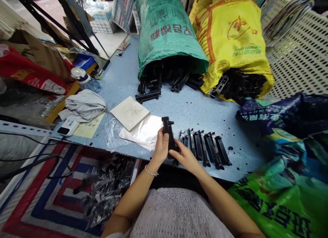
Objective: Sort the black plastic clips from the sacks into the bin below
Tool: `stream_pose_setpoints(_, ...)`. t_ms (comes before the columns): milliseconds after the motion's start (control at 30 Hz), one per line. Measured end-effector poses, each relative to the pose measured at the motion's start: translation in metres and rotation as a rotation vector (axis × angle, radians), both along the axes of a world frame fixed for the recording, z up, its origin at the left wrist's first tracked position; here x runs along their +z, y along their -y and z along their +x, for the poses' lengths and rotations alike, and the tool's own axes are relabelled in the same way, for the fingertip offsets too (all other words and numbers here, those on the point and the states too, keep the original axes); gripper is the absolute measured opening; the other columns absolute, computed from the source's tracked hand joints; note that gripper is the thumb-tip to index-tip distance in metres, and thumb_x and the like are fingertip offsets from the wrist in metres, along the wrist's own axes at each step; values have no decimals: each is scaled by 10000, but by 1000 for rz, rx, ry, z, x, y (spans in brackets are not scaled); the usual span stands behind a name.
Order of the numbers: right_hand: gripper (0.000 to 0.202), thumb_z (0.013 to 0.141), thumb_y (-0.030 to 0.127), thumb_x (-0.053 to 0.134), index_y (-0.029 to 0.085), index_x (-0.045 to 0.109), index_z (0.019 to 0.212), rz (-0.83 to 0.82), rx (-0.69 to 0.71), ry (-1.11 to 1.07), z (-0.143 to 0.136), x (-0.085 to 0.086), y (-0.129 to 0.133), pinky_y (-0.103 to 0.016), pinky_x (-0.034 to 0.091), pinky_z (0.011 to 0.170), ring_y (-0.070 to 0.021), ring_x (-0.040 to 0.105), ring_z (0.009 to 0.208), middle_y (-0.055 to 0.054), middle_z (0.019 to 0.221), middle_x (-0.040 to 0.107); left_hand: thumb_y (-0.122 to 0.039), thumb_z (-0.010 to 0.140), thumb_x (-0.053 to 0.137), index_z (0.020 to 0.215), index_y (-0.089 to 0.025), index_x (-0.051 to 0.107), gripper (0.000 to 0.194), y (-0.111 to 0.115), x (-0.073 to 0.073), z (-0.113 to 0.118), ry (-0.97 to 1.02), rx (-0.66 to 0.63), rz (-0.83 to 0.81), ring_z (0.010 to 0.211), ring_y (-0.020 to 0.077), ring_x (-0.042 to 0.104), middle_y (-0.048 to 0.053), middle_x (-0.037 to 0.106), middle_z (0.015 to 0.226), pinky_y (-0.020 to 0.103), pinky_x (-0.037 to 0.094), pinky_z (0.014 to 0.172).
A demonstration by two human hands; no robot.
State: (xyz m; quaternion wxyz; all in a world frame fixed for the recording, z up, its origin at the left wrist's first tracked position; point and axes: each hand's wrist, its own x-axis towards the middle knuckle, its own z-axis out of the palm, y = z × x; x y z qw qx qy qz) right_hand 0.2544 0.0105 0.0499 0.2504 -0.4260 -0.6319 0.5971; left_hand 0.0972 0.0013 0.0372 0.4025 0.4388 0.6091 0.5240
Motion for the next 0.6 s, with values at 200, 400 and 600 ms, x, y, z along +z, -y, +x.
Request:
stream_pose_setpoints(200,414,841,456,674,183,643,1152,-325,-227,-264,12,-8,-16,-385,541,847,-225,688,893,-82,1032,710,-336,889,589,950,-170,697,208,-4,-20,-62,-672,1,-11,1065,308,533,141,610,1012,473,414,972)
stream_pose_setpoints(400,327,822,433,707,167,701,1012,-547,-221,-610,-24,10,-26,-408,524,937,-255,683,1014,-95,1033,731,-328,802,668,691,-178,677,187,-3,-39,-104,-358,-44,-80,763,178,592,33,608,770,310,477,742)
stream_pose_setpoints(600,311,743,430,744,165,694,899,-647,-267,-649,-98,-8,-37,-339,532,824,-218,677,884,-61,862,729,-187,832,553,903,-168,704,168,3,-26,-119,-359,-42,-40,783,182,626,52,688,867,319,515,745)
